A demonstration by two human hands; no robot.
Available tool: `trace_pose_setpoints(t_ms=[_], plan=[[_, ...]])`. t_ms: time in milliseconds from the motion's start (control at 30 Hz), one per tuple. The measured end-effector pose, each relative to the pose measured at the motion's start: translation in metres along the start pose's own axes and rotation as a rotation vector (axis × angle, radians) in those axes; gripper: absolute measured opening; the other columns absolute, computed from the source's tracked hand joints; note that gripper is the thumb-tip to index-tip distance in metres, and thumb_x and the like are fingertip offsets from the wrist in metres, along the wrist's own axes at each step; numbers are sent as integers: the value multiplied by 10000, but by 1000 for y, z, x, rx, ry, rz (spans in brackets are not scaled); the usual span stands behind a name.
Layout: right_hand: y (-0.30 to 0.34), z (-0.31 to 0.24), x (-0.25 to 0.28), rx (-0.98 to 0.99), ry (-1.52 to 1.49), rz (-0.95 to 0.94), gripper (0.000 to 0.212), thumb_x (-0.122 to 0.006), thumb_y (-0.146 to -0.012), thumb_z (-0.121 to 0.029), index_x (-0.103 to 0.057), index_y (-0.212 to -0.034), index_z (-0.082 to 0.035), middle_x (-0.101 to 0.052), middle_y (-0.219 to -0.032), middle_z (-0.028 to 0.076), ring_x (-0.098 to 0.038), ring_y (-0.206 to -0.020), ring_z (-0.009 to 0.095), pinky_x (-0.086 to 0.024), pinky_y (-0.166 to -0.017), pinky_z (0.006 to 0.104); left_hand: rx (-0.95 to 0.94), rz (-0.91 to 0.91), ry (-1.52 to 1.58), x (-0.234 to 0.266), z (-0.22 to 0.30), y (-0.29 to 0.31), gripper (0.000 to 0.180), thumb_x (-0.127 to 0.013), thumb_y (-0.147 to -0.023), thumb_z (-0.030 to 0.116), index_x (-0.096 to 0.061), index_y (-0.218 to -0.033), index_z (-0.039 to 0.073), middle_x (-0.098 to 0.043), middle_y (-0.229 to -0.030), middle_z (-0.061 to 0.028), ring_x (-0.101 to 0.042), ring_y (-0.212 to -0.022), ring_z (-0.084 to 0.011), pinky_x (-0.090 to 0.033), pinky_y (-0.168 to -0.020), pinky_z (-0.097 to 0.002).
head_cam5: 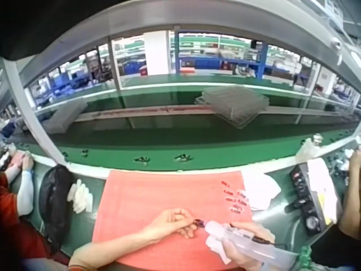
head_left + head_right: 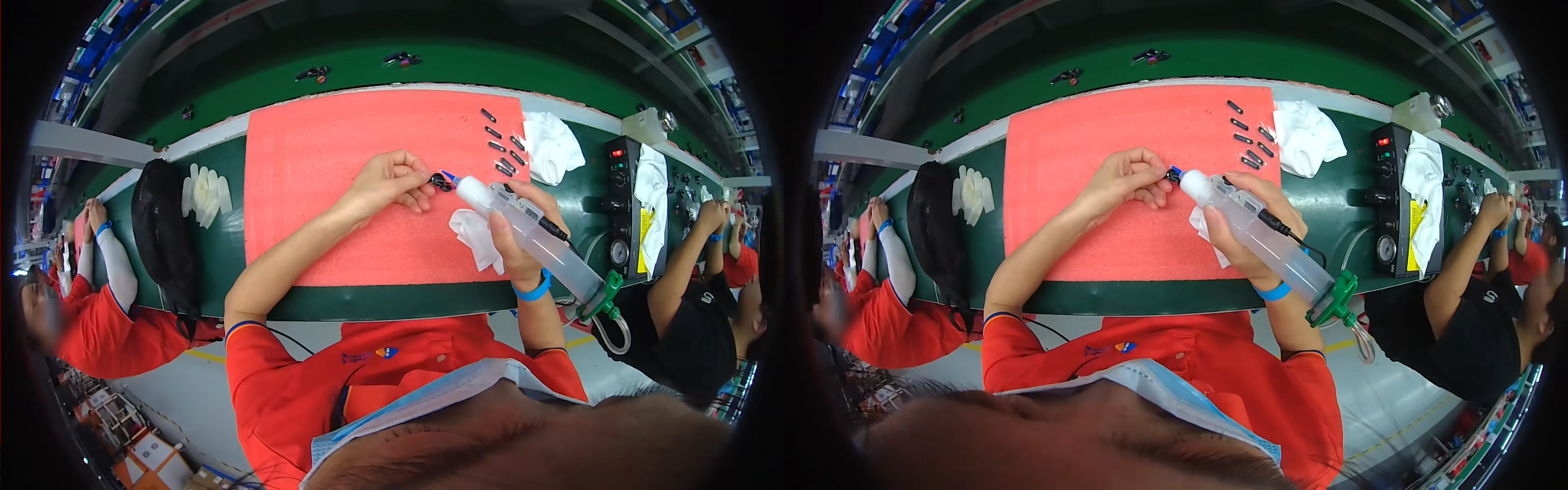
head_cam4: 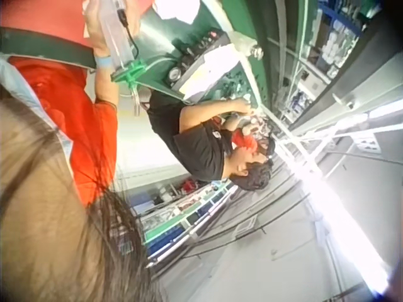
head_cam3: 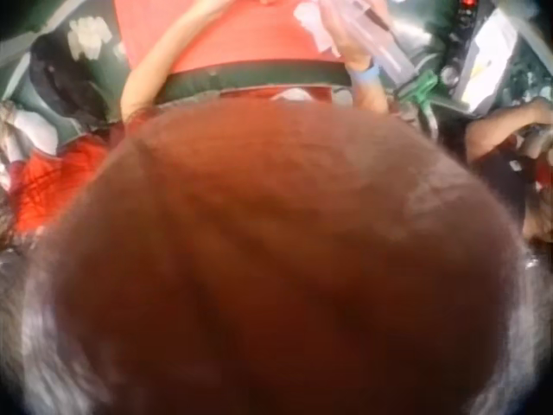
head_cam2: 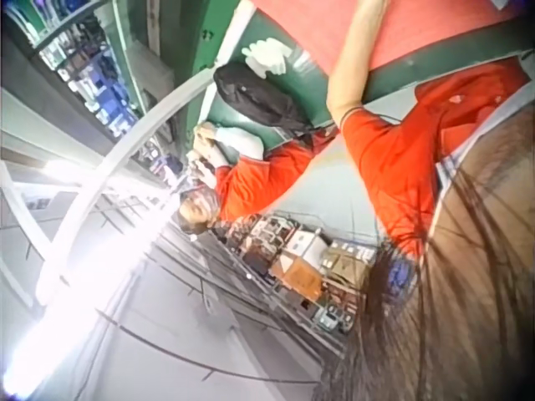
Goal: Apply sealant or adhesive to small electronic components using a manual dispensing syringe.
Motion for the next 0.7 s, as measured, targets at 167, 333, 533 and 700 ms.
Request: trace_pose_setpoints(t_ms=[167,333,533,700], plan=[[13,11,-4,-42,-80,39,334,-678,-603,-120,-549,-889,-4,-605,-775,117,-612,-671,196,-484,-598,260,-69,8,20,-3,-6,3,128,-472,-831,108,-446,-886,-4,-583,-750,-119,-588,-622,-159,-489,-561,-246],[15,9,-4,-5,-45,-15,331,-674,-606,-112,-545,-889,2,-602,-770,122,-603,-667,188,-474,-603,257,-148,30,1,-8,-9,3,110,-451,-835,75,-434,-886,-21,-582,-763,-139,-592,-628,-172,-488,-563,-249],[14,9,-7,-1,-5,-62,345,-677,-618,-127,-535,-902,10,-600,-787,126,-597,-673,190,-463,-617,250,-188,15,-64,-10,-12,3,120,-463,-838,91,-439,-893,-13,-586,-786,-130,-591,-665,-164,-489,-589,-260],[14,9,-9,21,-18,-67,347,-682,-611,-124,-538,-901,2,-605,-778,123,-606,-664,194,-472,-607,252,-193,22,-74,-13,-10,4,108,-454,-837,74,-438,-886,-21,-588,-785,-136,-592,-661,-162,-490,-582,-256]])
Point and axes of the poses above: each hand's wrist, its own y-axis away from the middle knuckle, its own x-axis out of the back of the hand, z = x × y, the point moved 2 cm from there along -y, towards the middle knuckle
